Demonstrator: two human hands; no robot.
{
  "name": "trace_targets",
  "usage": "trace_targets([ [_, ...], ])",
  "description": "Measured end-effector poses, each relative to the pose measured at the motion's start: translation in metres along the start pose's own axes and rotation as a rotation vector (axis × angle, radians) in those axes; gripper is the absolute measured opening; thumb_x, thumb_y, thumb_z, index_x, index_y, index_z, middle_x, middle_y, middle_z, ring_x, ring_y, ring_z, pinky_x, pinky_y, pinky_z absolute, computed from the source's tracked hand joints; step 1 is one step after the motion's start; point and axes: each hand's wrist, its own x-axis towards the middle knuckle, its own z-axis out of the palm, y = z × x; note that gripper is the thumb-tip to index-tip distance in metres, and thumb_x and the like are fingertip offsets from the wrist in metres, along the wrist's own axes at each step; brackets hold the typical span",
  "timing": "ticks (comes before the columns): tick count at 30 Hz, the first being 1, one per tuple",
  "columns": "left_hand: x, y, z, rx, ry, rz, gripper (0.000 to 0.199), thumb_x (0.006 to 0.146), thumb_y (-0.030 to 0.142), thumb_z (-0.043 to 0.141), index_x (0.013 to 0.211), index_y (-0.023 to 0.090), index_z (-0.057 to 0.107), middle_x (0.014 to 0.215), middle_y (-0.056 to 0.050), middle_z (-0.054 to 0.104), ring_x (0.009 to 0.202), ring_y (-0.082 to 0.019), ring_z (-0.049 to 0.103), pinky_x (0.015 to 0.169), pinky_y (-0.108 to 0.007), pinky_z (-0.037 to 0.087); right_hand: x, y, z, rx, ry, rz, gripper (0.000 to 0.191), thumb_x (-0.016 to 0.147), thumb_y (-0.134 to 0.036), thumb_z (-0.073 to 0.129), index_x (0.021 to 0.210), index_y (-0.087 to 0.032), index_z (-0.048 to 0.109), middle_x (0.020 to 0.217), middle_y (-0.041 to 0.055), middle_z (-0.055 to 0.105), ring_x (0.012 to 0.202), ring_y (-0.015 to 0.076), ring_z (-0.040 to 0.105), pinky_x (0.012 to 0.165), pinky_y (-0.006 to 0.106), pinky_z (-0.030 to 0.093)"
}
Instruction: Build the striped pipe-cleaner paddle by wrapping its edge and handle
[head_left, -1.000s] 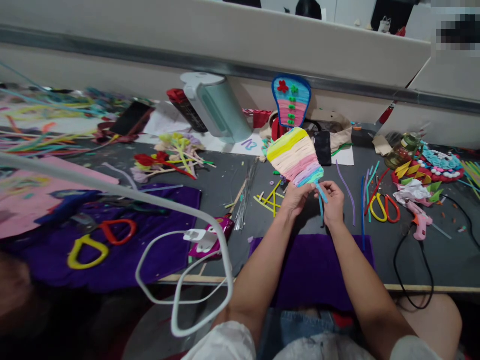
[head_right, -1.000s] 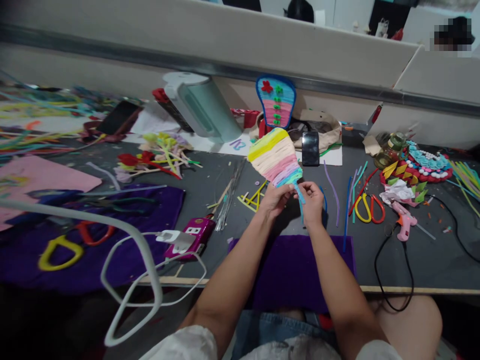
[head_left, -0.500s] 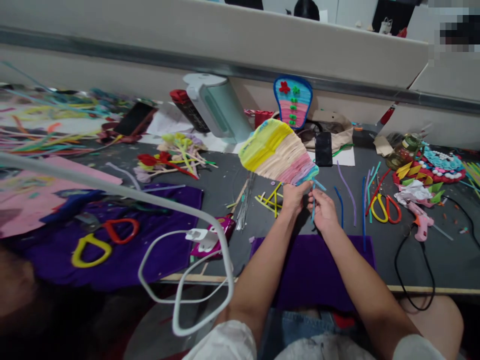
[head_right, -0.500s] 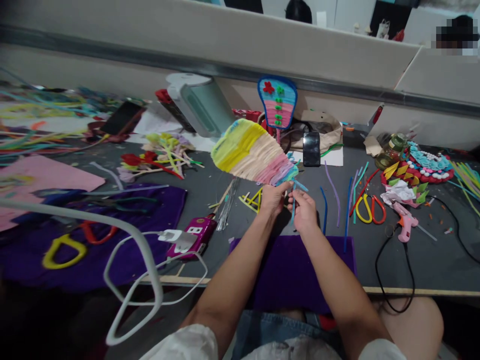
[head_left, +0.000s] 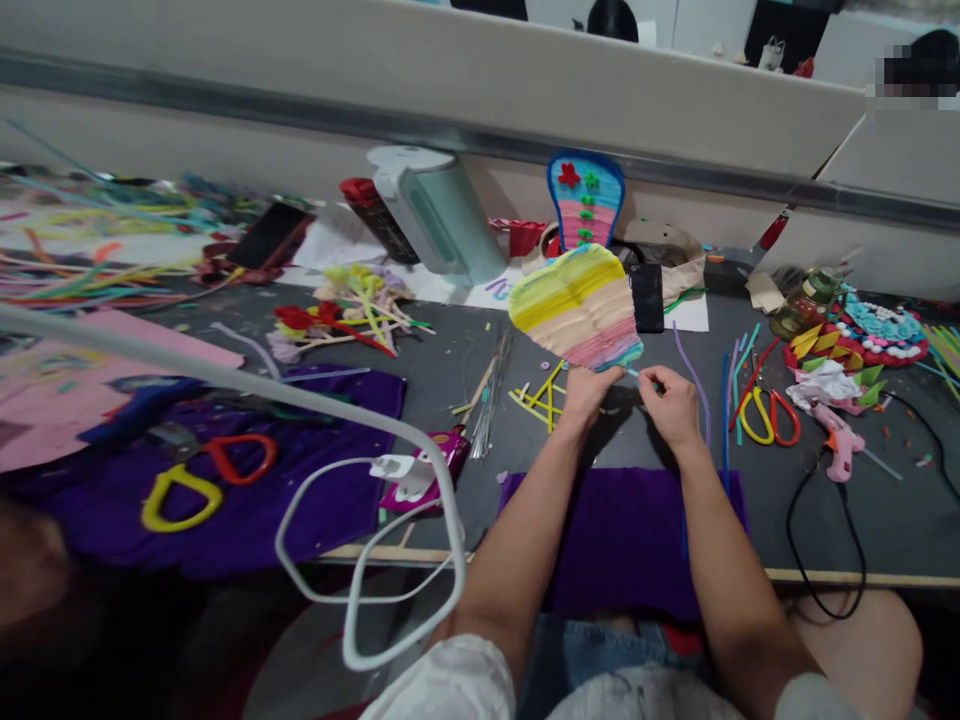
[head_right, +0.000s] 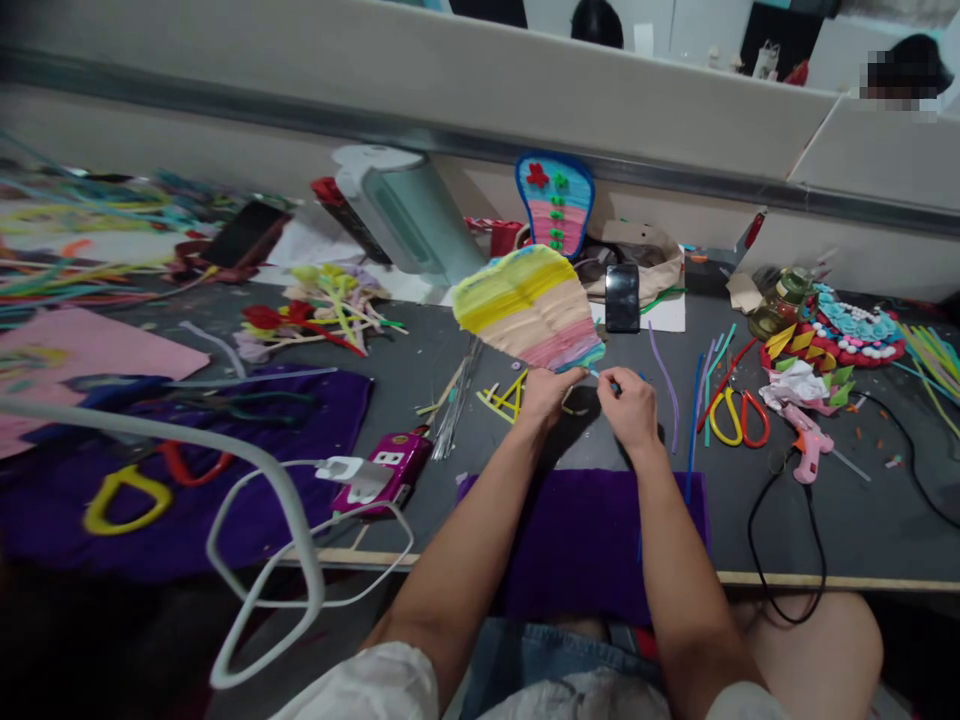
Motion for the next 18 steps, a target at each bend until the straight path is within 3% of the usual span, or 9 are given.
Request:
trace_targets([
  [4,0.001,0.003,-0.004,-0.165,-0.188,-0.144,0.023,0.047,0.009,0.075,0.064,0.015,0.061,0.057,0.003,0.057,0.052,-0.01,0.051,0.054,-0.022,0.041,0.006,0.002,-0.019,-0.186,-0.019,-0.202,0.023,0.09,-0.027,0.048,0.084,-0.021,0.069,0.08,0.0039,0.067,0.077,0.0161,0.06,0.072,0.026,0.042],
  [8,-0.002,0.008,-0.006,-0.36,-0.407,-0.295,0.036,0.045,0.006,0.075,0.079,0.015,0.064,0.065,0.001,0.063,0.056,-0.012,0.057,0.06,-0.025,0.049,0.012,0.011,-0.028,-0.182,-0.02,-0.261,0.024,0.092,-0.029,0.048,0.087,-0.022,0.07,0.08,0.0044,0.066,0.079,0.0169,0.059,0.074,0.027,0.042],
  [12,-0.009,0.013,-0.005,-0.491,-0.518,-0.412,0.038,0.045,0.003,0.075,0.079,0.014,0.063,0.069,0.0,0.067,0.059,-0.013,0.061,0.063,-0.026,0.052,0.016,0.017,-0.026,-0.02,-0.037,-0.214,0.022,0.09,-0.031,0.052,0.083,-0.022,0.07,0.078,0.0035,0.065,0.078,0.0167,0.058,0.074,0.028,0.043],
  [18,-0.014,0.018,-0.003,-0.552,-0.515,-0.503,0.029,0.045,0.003,0.074,0.07,0.013,0.063,0.063,0.0,0.066,0.054,-0.011,0.06,0.062,-0.025,0.053,0.019,0.021,-0.01,0.377,-0.103,-0.004,0.021,0.082,-0.035,0.059,0.077,-0.018,0.07,0.069,0.0007,0.064,0.062,0.013,0.055,0.063,0.026,0.044],
])
